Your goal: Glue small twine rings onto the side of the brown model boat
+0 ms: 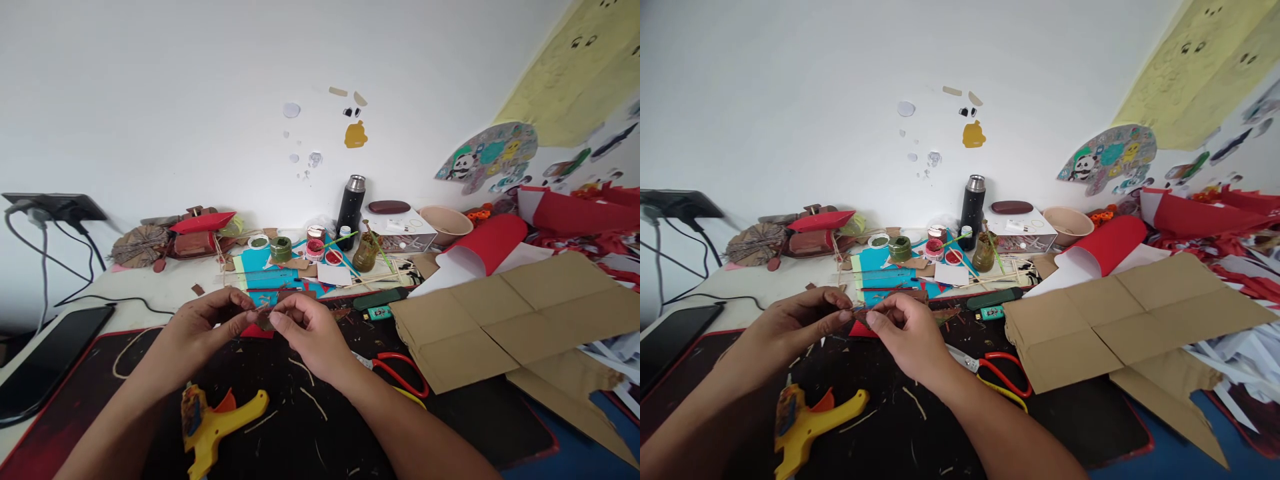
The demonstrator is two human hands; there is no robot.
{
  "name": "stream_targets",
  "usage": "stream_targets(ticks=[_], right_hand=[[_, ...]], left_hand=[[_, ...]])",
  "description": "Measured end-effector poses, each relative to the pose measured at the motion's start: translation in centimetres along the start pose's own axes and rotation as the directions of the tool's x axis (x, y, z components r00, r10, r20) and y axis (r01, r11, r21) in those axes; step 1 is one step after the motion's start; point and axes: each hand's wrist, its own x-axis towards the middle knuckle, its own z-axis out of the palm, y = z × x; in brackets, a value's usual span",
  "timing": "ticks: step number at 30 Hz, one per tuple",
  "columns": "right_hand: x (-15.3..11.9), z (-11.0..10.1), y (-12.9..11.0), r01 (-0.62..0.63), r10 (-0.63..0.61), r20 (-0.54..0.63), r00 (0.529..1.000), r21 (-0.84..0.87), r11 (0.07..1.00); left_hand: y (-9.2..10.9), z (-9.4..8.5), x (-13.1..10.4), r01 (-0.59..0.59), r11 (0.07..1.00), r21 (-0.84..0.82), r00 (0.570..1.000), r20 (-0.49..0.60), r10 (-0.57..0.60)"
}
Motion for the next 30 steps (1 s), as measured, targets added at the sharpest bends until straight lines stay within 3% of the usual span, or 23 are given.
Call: stream_targets(ticks=[6, 25, 30], right_hand=[[-0.03, 0.04, -0.01, 0.020, -0.021, 0.020, 1.000, 0.055, 0.998], [0.02, 0.10, 0.19, -0.005, 0.002, 0.033, 0.999, 0.098, 0.995], [0.13, 0.03, 0.08, -0.034, 0.026, 0.057, 0.998, 0.151, 0.988]], left_hand=[[-0.33, 0.51, -0.33, -0.071, 0.995, 0.070, 0.997, -0.034, 0.074], [-0.57, 0.96, -0.36, -0.218, 0.970, 0.109, 0.975, 0.078, 0.210], [-0.14, 0.32, -0.39, -0.203, 0.973, 0.107, 0.978, -0.025, 0.206]])
